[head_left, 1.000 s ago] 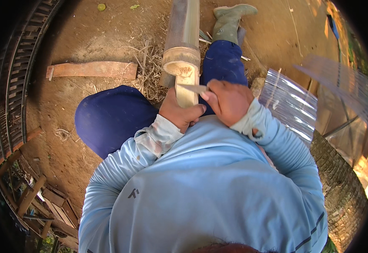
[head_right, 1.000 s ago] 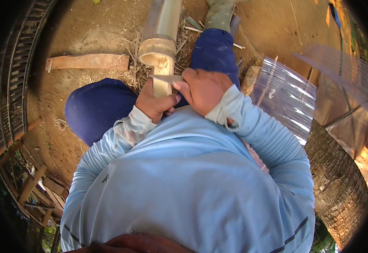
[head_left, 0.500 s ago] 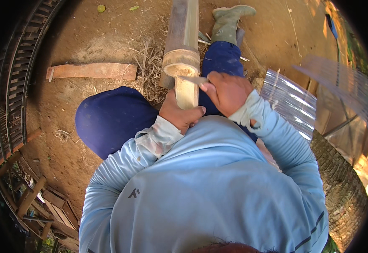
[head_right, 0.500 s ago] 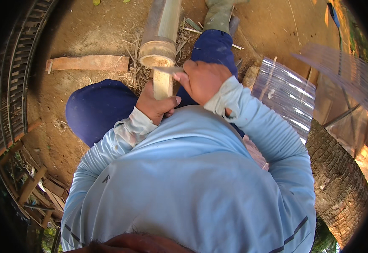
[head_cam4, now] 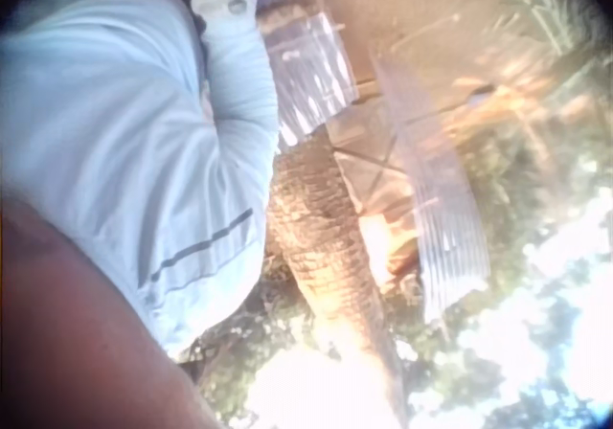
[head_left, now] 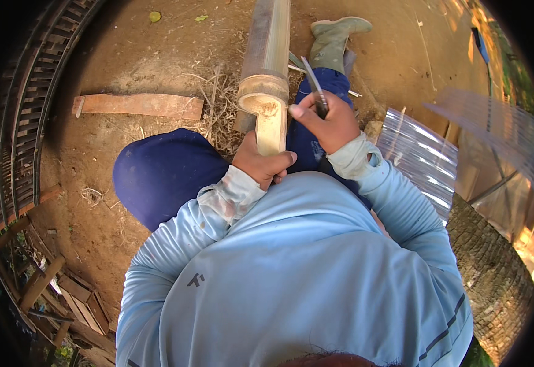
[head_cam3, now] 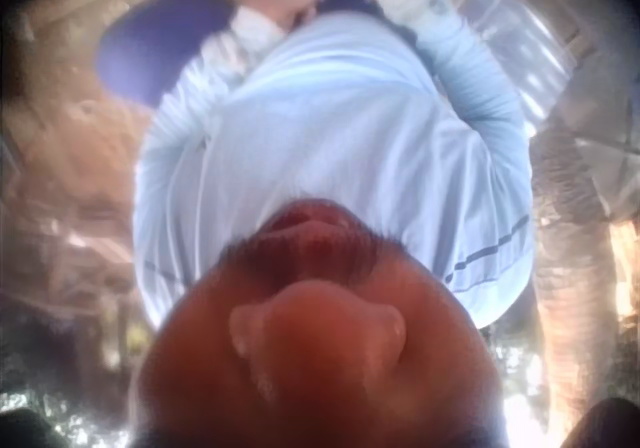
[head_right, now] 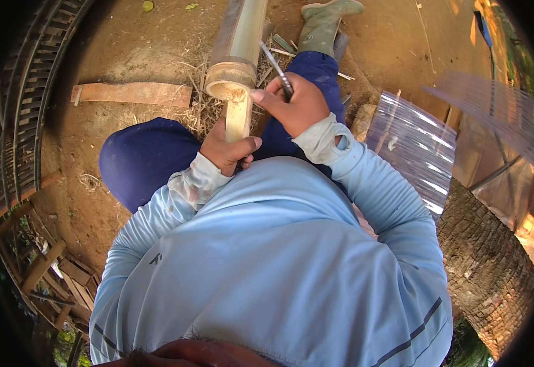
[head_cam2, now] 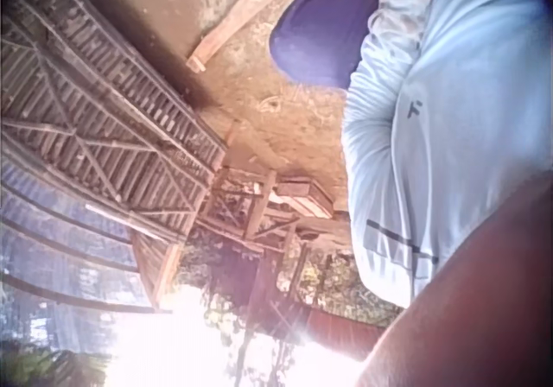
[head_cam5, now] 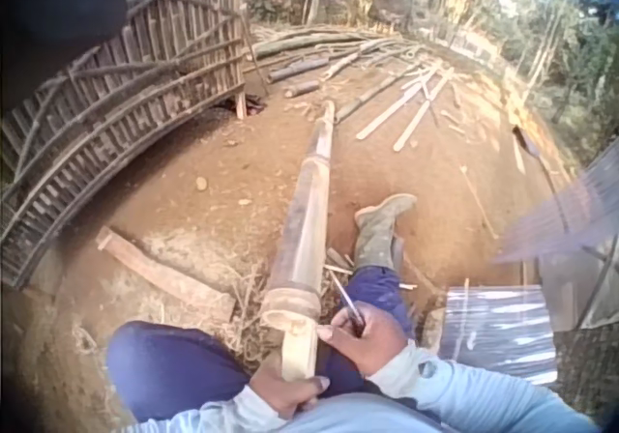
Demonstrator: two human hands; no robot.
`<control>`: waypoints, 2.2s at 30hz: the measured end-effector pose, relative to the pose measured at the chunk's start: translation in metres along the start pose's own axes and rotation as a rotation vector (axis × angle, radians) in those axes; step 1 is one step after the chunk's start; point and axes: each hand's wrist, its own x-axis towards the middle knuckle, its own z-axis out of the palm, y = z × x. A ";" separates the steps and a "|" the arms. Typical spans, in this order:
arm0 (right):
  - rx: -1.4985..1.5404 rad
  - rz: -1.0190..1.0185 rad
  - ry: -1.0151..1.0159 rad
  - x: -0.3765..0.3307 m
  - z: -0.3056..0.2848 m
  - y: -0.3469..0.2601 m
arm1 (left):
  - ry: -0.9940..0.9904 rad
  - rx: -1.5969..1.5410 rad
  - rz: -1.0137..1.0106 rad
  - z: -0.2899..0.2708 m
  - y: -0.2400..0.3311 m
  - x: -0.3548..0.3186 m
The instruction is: The person sits on the ground and uses a knife to carve a piece of bamboo, repeatedly shaving thin strips from its surface. The person holds the bamboo with one hand and manipulates the knife with the other, rotating the piece to work on different sides.
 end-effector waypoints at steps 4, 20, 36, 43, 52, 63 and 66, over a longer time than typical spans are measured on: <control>-0.153 -0.028 0.017 0.007 0.019 -0.001 | -0.007 0.027 0.026 0.000 0.000 -0.001; -0.160 0.061 -0.138 0.003 -0.024 0.029 | -0.145 -0.289 -0.012 -0.008 -0.001 0.000; -0.729 -0.273 -0.264 -0.035 -0.011 -0.046 | -0.152 -0.233 -0.030 -0.003 0.001 -0.002; -0.696 -0.275 -0.282 -0.041 -0.009 -0.042 | -0.150 -0.217 -0.018 -0.001 0.005 -0.003; -0.713 -0.332 -0.252 -0.036 -0.006 -0.033 | -0.130 -0.142 -0.083 -0.005 0.002 -0.005; -0.714 -0.315 -0.230 -0.043 -0.008 -0.035 | -0.101 -0.207 -0.057 0.000 0.000 -0.004; -0.719 -0.287 -0.246 -0.047 -0.015 -0.034 | -0.157 -0.183 -0.012 0.002 -0.002 -0.007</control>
